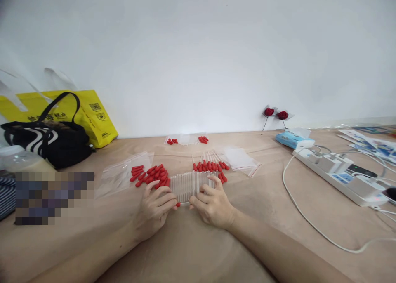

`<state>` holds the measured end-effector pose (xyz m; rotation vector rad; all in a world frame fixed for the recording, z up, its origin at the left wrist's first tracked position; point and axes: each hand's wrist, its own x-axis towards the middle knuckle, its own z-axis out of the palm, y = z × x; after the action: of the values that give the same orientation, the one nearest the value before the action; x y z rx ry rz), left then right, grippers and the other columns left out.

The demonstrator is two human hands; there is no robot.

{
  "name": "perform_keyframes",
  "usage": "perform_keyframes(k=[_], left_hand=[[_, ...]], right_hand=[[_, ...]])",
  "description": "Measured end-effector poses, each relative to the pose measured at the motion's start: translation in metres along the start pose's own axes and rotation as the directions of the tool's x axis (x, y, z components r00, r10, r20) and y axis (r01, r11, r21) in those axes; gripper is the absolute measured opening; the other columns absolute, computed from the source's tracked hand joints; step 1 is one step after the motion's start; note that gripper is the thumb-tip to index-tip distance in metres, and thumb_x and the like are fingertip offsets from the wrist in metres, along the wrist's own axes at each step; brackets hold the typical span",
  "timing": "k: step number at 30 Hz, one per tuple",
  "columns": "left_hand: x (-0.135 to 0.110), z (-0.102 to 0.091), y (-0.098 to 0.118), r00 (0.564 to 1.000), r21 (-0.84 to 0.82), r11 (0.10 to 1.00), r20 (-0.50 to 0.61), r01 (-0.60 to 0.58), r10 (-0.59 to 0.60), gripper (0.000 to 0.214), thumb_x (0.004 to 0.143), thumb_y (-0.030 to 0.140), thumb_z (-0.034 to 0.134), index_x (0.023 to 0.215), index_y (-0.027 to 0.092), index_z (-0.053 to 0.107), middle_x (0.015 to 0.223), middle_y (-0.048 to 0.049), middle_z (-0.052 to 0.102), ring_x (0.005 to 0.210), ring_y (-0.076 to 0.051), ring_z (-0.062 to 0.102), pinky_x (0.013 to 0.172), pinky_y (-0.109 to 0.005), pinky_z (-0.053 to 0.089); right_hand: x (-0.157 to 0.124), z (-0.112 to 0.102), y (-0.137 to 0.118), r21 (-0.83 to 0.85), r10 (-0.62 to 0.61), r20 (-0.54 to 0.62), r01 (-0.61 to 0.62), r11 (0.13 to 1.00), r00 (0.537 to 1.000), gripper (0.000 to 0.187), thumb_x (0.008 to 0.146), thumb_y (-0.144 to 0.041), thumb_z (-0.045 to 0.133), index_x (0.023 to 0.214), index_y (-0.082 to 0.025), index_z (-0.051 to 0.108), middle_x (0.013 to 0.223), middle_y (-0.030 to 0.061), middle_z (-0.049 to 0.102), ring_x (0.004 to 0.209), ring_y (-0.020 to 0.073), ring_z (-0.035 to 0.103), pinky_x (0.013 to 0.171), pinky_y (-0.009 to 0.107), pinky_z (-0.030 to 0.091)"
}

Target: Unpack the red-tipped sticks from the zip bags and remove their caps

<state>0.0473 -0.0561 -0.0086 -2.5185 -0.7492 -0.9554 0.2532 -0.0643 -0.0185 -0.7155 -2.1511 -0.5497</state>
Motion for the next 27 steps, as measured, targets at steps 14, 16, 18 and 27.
perform_keyframes(k=[14, 16, 18, 27], left_hand=[[-0.012, -0.033, -0.093, 0.777, 0.092, 0.772, -0.132, 0.628, -0.616, 0.029, 0.079, 0.028, 0.039, 0.091, 0.016, 0.063, 0.084, -0.0074, 0.055, 0.079, -0.019, 0.056, 0.073, -0.03, 0.047], [-0.017, -0.03, -0.111, 0.689, 0.111, 0.682, -0.054, 0.723, -0.723, 0.033, 0.074, 0.027, 0.04, 0.096, 0.014, 0.061, 0.08, -0.0064, 0.057, 0.073, -0.018, 0.057, 0.069, -0.03, 0.047], [-0.02, -0.024, -0.122, 0.619, 0.127, 0.614, 0.0, 0.779, -0.786, 0.037, 0.071, 0.03, 0.042, 0.1, 0.014, 0.058, 0.077, -0.005, 0.059, 0.067, -0.018, 0.057, 0.065, -0.029, 0.047], [-0.023, -0.014, -0.112, 0.683, 0.186, 0.67, -0.008, 0.719, -0.73, 0.027, 0.073, 0.037, 0.045, 0.086, 0.017, 0.059, 0.087, -0.0069, 0.064, 0.084, -0.023, 0.056, 0.08, -0.036, 0.04]], right_hand=[[-0.017, 0.01, 0.024, -0.062, 0.436, 0.101, -0.432, 0.9, 0.894, 0.031, 0.087, -0.015, 0.033, 0.108, -0.011, 0.055, 0.075, 0.0062, 0.06, 0.068, 0.0143, 0.051, 0.07, 0.029, 0.029], [-0.014, 0.014, 0.027, -0.06, 0.494, 0.112, -0.491, 0.869, 0.862, 0.03, 0.087, -0.016, 0.034, 0.106, -0.013, 0.057, 0.079, 0.0063, 0.062, 0.071, 0.0139, 0.053, 0.071, 0.029, 0.028], [-0.01, 0.014, 0.029, -0.072, 0.528, 0.112, -0.523, 0.849, 0.842, 0.027, 0.086, -0.017, 0.038, 0.101, -0.016, 0.06, 0.079, 0.005, 0.064, 0.072, 0.0134, 0.054, 0.072, 0.029, 0.026], [0.006, 0.014, 0.018, -0.288, 0.571, 0.158, -0.515, 0.807, 0.806, 0.019, 0.081, -0.017, 0.046, 0.079, -0.022, 0.064, 0.07, 0.001, 0.063, 0.07, 0.0135, 0.051, 0.074, 0.033, 0.019]])
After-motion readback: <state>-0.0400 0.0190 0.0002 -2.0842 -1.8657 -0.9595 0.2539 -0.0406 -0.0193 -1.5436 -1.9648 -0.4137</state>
